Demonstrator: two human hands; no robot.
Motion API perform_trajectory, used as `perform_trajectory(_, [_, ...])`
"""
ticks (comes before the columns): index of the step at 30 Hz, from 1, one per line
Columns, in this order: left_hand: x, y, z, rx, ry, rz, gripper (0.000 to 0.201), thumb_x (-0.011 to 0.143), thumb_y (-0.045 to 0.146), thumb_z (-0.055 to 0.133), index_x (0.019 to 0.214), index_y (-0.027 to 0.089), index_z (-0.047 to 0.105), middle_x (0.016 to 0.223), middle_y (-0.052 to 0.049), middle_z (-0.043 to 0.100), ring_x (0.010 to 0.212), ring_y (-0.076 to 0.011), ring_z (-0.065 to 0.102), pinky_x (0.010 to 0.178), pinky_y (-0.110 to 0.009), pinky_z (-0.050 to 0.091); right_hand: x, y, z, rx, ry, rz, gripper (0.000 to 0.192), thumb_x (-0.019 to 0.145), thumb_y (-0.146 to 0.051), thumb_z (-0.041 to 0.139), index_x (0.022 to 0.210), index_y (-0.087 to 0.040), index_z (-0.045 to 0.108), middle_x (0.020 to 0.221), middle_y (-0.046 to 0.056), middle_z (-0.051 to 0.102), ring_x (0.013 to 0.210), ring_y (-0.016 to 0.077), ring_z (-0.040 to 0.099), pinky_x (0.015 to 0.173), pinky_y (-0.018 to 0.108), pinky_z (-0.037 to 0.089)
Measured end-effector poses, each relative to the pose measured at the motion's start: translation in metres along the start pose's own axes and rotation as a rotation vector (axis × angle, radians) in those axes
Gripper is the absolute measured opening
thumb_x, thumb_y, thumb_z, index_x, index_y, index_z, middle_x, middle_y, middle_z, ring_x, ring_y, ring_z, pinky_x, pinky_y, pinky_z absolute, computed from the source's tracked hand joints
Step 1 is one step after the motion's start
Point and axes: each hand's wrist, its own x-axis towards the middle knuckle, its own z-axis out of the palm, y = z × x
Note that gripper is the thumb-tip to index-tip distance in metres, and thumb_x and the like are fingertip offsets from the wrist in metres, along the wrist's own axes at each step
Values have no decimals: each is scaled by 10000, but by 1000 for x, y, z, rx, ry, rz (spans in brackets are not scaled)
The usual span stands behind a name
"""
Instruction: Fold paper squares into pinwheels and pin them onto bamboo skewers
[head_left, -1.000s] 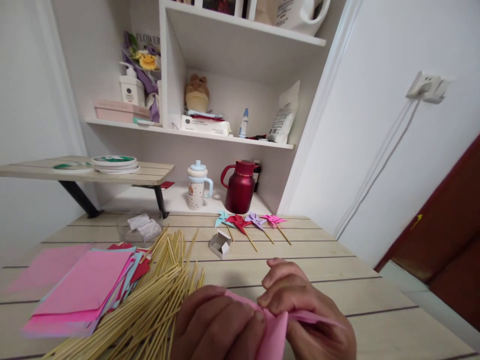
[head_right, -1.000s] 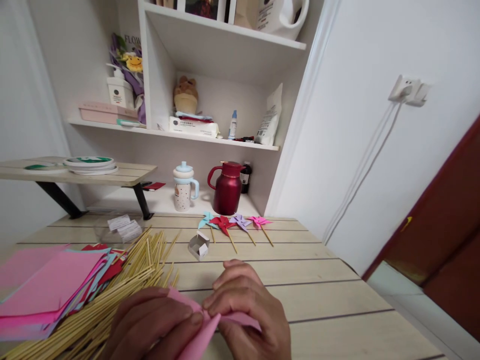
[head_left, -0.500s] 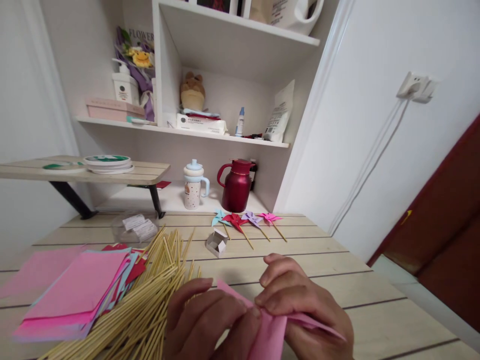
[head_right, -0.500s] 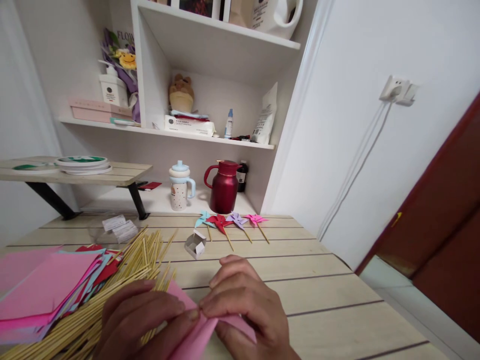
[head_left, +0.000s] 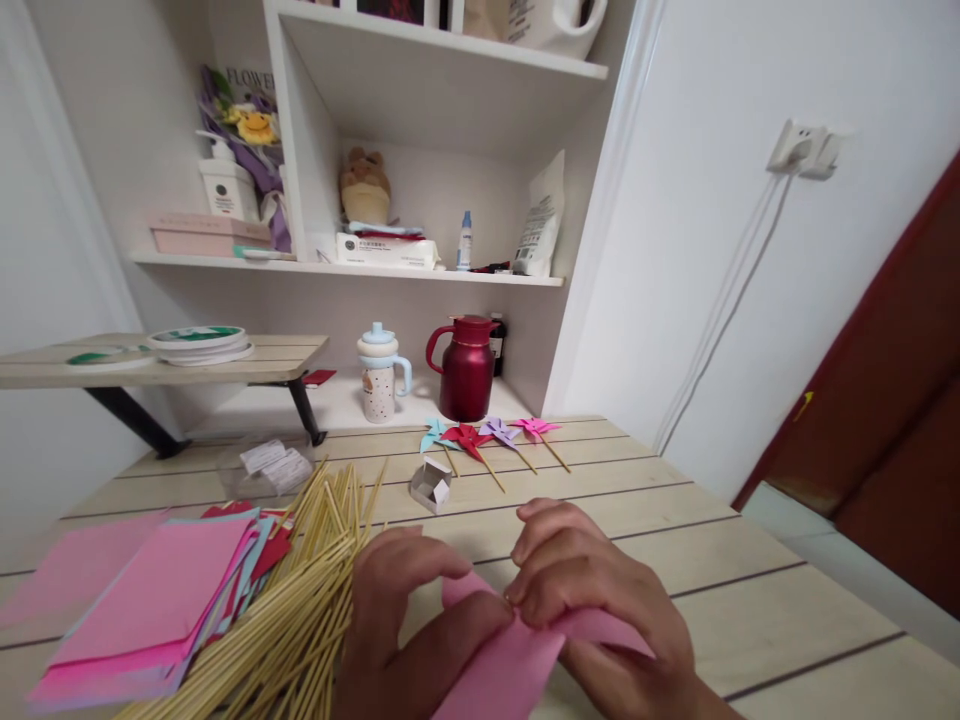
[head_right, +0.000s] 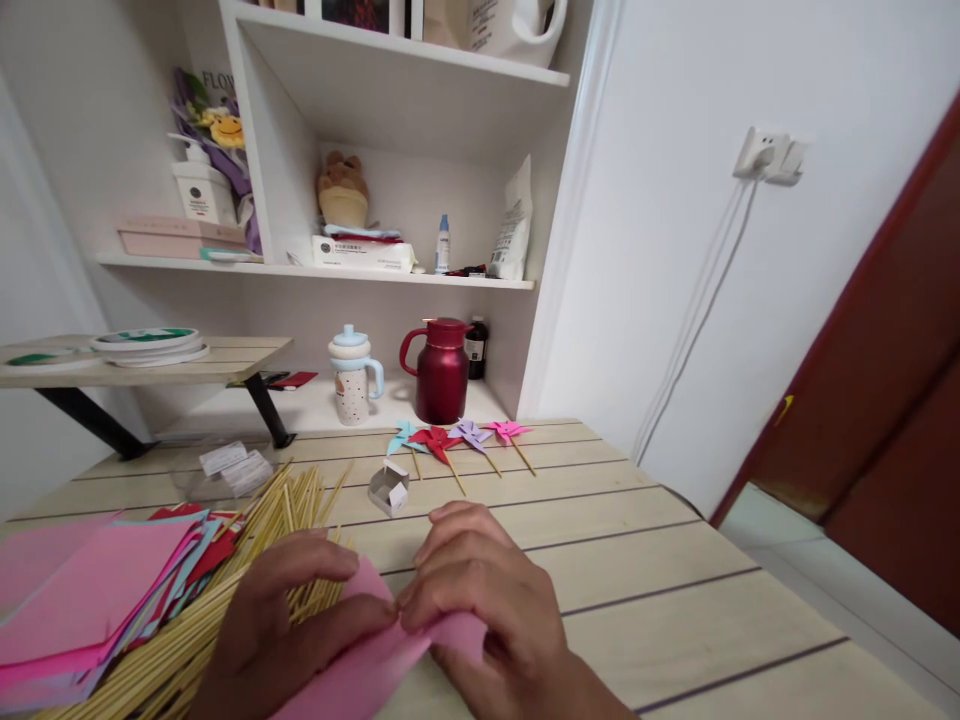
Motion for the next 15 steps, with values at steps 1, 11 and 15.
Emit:
perform_trajectory(1, [0,-2,-2,-22,-37,-2,183,920,330,560,857,289,726,892,-38,623,883,-185,626,794,-284,531,-2,1,1,2,8,16,108,935,-212,582,867,-231,664,713,38,702,740,211,662,867,453,517])
perform_trajectory(11, [-15,-10,19,-168,-57,-496,46,828,286,698,812,282,740,860,15,664,803,-135,678,712,-193,537,-15,12,22,255,158,643,116,814,-245,745,896,-246,663,875,14,663,786,176,628,673,285,515])
perform_trajectory(15, [-13,-7,21,-173,5,-524,73,818,316,711,766,270,733,830,20,662,775,-129,676,689,-183,533,-14,12,21,278,147,658,140,808,-284,764,900,-242,669,878,7,660,792,167,620,693,277,506])
